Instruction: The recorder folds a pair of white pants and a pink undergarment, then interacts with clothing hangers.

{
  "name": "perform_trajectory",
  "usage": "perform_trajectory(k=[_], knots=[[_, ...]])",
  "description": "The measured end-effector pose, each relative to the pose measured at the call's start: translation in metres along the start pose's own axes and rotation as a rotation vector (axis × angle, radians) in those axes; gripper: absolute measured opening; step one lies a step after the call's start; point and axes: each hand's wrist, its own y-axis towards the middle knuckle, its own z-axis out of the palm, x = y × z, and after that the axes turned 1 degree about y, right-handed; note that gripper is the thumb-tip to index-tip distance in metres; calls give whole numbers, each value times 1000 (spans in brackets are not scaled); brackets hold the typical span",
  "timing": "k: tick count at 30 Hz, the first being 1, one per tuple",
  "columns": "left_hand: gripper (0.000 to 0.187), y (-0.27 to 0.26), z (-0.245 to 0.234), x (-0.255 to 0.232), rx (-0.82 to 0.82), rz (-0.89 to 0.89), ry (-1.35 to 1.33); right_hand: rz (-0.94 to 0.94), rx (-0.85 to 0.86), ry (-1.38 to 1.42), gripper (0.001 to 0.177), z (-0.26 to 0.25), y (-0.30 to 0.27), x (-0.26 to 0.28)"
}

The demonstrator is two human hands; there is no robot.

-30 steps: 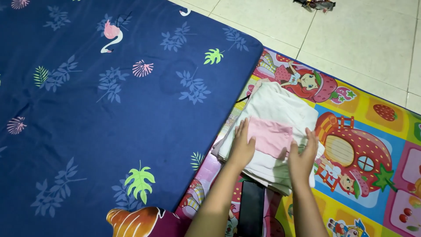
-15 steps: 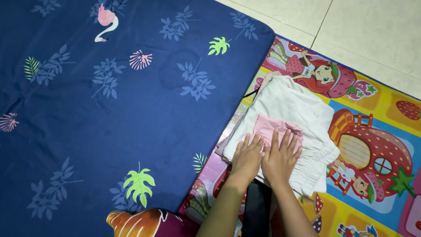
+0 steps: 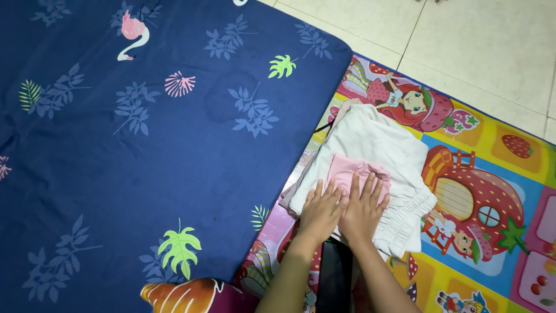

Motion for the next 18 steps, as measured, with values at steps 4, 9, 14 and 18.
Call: perform_trajectory(k=[4,9,14,18], knots=[[63,-4,-1,13,-21,26,-250,-14,-28,-31,64,-1,1,4],[64,-19,-6,13,-5,0,-394,-20,-42,-27,62,-2,-3,0],[61,-33,-40,12,-17,-126,-547,-17,-41,4,57,2,-1,-5],[59,-49,-90,15,-163,-238,-479,-69,-112,111,54,-3,-7,3]])
